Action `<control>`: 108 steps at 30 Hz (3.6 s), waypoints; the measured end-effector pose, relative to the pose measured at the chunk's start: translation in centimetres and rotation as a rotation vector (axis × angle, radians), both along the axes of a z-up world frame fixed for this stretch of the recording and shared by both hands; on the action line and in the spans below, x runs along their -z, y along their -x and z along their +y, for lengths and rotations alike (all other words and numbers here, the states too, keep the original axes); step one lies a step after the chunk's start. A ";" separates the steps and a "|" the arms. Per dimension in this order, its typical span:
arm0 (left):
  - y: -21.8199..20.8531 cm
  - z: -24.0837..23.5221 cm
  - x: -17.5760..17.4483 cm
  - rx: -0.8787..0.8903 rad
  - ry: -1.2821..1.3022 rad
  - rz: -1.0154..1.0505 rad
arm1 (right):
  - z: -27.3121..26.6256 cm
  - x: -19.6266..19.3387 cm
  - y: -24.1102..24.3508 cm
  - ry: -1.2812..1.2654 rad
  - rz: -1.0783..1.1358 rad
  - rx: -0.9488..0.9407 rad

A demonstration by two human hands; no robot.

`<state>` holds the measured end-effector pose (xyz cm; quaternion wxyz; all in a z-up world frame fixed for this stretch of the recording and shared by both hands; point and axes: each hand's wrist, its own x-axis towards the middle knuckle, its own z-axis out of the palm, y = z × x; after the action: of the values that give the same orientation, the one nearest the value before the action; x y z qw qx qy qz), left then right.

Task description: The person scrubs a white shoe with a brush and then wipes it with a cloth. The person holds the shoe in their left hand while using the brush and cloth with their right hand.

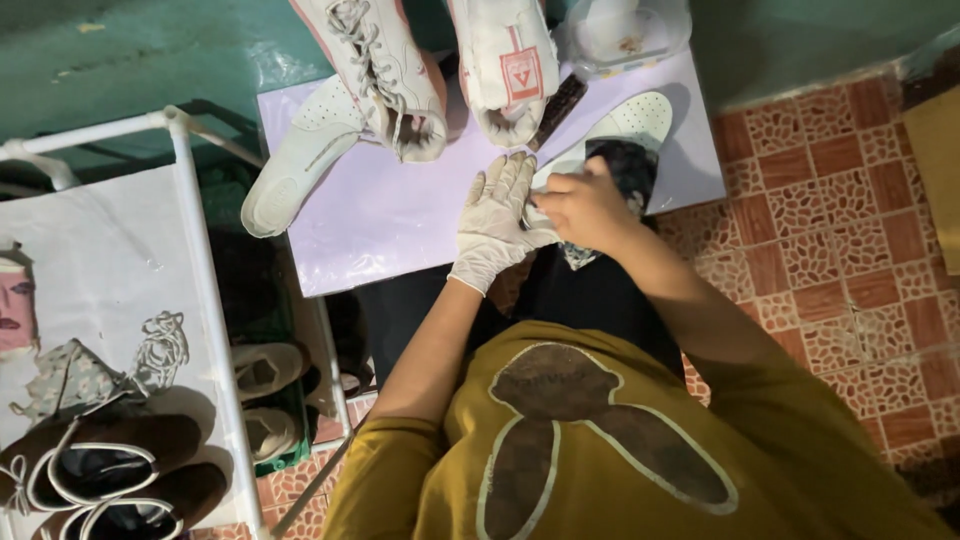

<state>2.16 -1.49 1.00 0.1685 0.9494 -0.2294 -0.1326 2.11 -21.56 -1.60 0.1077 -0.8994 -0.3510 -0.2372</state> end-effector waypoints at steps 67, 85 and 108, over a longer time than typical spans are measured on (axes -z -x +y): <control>-1.2 0.6 -1.5 0.139 -0.087 0.180 | -4.5 2.9 0.4 -0.046 0.223 0.061; 0.5 0.4 0.9 -0.029 0.327 -0.271 | -7.9 0.3 0.1 -0.046 0.294 0.108; -0.7 0.5 -0.6 0.129 -0.066 0.097 | -9.6 -7.3 1.9 -0.140 0.740 0.582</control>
<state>2.85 -0.98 1.59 0.1392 0.9301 -0.2773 -0.1965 0.18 -31.16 5.66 0.2149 -0.9750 -0.0056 0.0554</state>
